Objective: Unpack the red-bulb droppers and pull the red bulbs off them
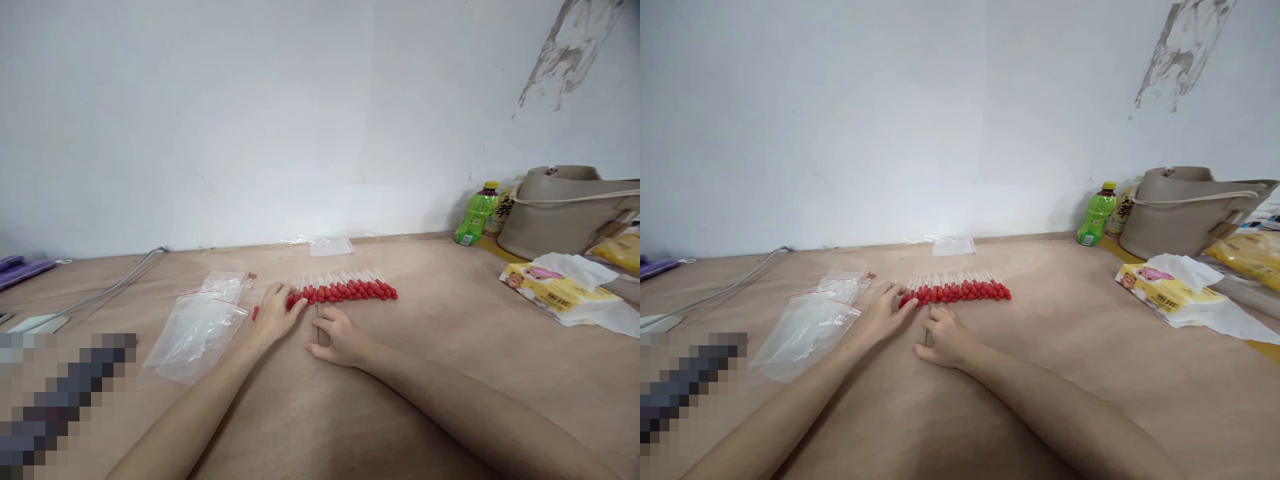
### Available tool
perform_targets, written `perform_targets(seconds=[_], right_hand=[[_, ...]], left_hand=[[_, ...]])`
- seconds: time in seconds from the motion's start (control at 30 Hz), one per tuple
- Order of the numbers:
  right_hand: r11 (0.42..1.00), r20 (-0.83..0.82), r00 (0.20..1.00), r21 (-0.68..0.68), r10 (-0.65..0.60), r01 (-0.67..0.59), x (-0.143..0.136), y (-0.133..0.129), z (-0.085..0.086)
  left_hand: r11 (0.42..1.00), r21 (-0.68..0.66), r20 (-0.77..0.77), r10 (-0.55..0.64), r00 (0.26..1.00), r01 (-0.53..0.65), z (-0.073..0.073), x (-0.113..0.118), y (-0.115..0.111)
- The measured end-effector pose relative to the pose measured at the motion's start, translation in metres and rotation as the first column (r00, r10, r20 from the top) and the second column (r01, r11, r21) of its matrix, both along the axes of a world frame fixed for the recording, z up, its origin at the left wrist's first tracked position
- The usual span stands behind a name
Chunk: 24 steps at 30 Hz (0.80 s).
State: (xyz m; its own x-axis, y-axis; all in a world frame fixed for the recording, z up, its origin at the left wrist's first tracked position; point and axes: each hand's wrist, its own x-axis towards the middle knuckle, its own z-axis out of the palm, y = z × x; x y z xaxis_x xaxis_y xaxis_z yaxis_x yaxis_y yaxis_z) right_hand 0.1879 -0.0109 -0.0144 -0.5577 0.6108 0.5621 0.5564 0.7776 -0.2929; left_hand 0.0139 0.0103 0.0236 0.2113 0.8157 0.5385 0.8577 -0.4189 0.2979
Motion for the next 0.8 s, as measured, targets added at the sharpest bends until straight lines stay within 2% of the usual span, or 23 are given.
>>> perform_targets(seconds=[0.13, 0.23, 0.37, 0.53, 0.67, 0.73, 0.8], right_hand=[[1.000, -0.067, 0.998, -0.003, 0.013, -0.013, 0.007, -0.003, 0.000], [0.997, -0.063, 0.995, 0.006, 0.076, -0.076, 0.019, -0.007, 0.001], [0.995, -0.030, 0.995, -0.018, 0.099, -0.100, 0.034, -0.010, 0.003], [0.994, -0.104, 0.989, -0.009, 0.107, -0.108, 0.037, -0.007, 0.000], [0.993, -0.150, 0.984, 0.080, 0.096, -0.085, 0.040, -0.005, -0.003], [0.987, -0.208, 0.977, 0.161, 0.045, -0.011, 0.044, -0.004, -0.003], [0.968, -0.255, 0.967, 0.239, -0.014, 0.077, 0.050, -0.003, -0.001]], left_hand=[[0.999, 0.000, 0.001, 0.049, 0.999, -0.049, -0.005, 0.017, 0.017], [0.997, -0.005, 0.000, 0.077, 0.997, -0.077, -0.010, 0.021, 0.027], [0.996, -0.006, 0.016, 0.093, 0.996, -0.092, -0.014, 0.023, 0.033], [0.990, 0.029, 0.093, 0.138, 0.986, -0.141, -0.014, 0.028, 0.034], [0.983, 0.071, 0.196, 0.150, 0.969, -0.166, -0.015, 0.021, 0.023], [0.985, 0.084, 0.229, 0.127, 0.965, -0.150, -0.017, 0.011, 0.008], [0.994, 0.080, 0.221, 0.056, 0.974, -0.076, -0.019, -0.002, -0.010]])
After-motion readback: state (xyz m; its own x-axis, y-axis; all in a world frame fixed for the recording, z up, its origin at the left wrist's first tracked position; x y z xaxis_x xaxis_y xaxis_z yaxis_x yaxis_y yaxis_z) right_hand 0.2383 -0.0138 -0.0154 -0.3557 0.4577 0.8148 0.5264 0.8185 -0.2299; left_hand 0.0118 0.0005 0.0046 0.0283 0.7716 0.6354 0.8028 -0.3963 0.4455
